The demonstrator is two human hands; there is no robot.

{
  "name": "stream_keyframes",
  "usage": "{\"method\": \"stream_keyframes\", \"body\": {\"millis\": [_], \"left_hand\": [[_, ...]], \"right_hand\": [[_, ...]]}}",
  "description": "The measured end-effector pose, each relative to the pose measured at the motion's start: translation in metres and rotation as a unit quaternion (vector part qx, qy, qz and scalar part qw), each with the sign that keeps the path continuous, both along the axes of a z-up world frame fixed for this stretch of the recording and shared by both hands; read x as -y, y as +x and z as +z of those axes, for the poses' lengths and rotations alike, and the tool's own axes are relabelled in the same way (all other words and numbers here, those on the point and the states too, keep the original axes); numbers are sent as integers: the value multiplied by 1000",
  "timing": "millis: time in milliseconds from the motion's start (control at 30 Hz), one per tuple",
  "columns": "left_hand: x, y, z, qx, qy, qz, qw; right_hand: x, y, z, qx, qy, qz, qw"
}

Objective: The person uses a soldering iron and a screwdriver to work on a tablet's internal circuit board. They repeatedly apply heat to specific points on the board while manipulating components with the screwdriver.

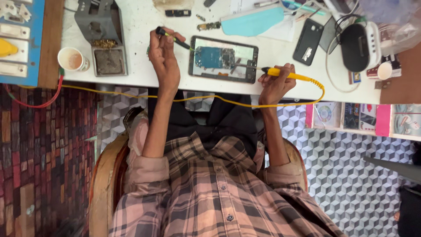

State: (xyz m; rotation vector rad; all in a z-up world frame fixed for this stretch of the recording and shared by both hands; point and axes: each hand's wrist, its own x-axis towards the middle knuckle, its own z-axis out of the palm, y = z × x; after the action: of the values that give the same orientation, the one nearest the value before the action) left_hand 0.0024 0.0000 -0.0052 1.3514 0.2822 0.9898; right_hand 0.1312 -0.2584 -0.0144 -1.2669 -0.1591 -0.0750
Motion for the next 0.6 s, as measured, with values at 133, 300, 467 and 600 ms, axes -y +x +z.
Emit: {"method": "stream_keyframes", "body": {"millis": [133, 300, 467, 600], "left_hand": [[1, 0, -1, 8, 3, -2, 1000], [0, 2, -1, 3, -5, -4, 1000], [0, 0, -3, 7, 6, -4, 1000], [-1, 0, -2, -15, 21, 7, 1000]], "right_hand": [[1, -2, -2, 18, -7, 2, 1000], [0, -1, -1, 9, 0, -12, 1000], [0, 0, -3, -2, 3, -11, 1000], [1, 2, -4, 17, 2, -7, 1000]]}}
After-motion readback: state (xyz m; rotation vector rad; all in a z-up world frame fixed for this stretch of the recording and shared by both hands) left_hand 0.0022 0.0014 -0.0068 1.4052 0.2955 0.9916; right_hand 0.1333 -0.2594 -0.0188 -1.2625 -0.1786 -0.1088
